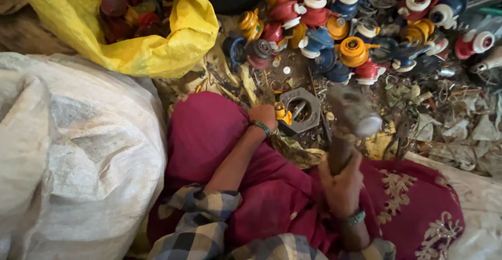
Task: The person sits on the floor and uses a hammer and a metal fixture to break apart colorful plastic components. They repeatedly position the plastic parts in the fixture and strike them with the hammer to separate the pieces.
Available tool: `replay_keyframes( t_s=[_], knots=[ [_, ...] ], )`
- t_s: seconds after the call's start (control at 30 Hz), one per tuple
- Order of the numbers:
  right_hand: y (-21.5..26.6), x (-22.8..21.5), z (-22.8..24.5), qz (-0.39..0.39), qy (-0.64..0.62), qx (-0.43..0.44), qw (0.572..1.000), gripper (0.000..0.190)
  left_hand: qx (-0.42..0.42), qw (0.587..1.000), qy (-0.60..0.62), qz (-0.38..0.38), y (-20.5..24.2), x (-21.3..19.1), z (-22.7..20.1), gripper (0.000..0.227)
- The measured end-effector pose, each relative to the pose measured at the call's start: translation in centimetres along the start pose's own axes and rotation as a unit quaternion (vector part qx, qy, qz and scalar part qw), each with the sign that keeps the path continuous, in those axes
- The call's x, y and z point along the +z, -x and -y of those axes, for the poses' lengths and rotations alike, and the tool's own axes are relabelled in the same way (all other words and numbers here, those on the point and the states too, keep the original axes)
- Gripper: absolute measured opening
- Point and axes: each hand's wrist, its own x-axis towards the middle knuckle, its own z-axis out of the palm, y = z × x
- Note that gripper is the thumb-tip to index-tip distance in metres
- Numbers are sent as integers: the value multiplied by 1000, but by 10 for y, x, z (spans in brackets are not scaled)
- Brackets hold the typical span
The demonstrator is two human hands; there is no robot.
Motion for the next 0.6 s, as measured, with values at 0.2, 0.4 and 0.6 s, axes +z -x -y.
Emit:
replay_keyframes(
  t_s=[0.2,0.4,0.6],
  knots=[
    [-23,51,-22,170,42,-10,984,57,-16,1000,-9,26,4,-8,-10,18],
    [-12,-8,8,3,11,10,1000,65,-7,1000,18,-6,9,-13,-6,19],
    [-12,19,8,40,98,-64,992,48,6,1000,15,-11,8,-3,2,19]
  ],
)
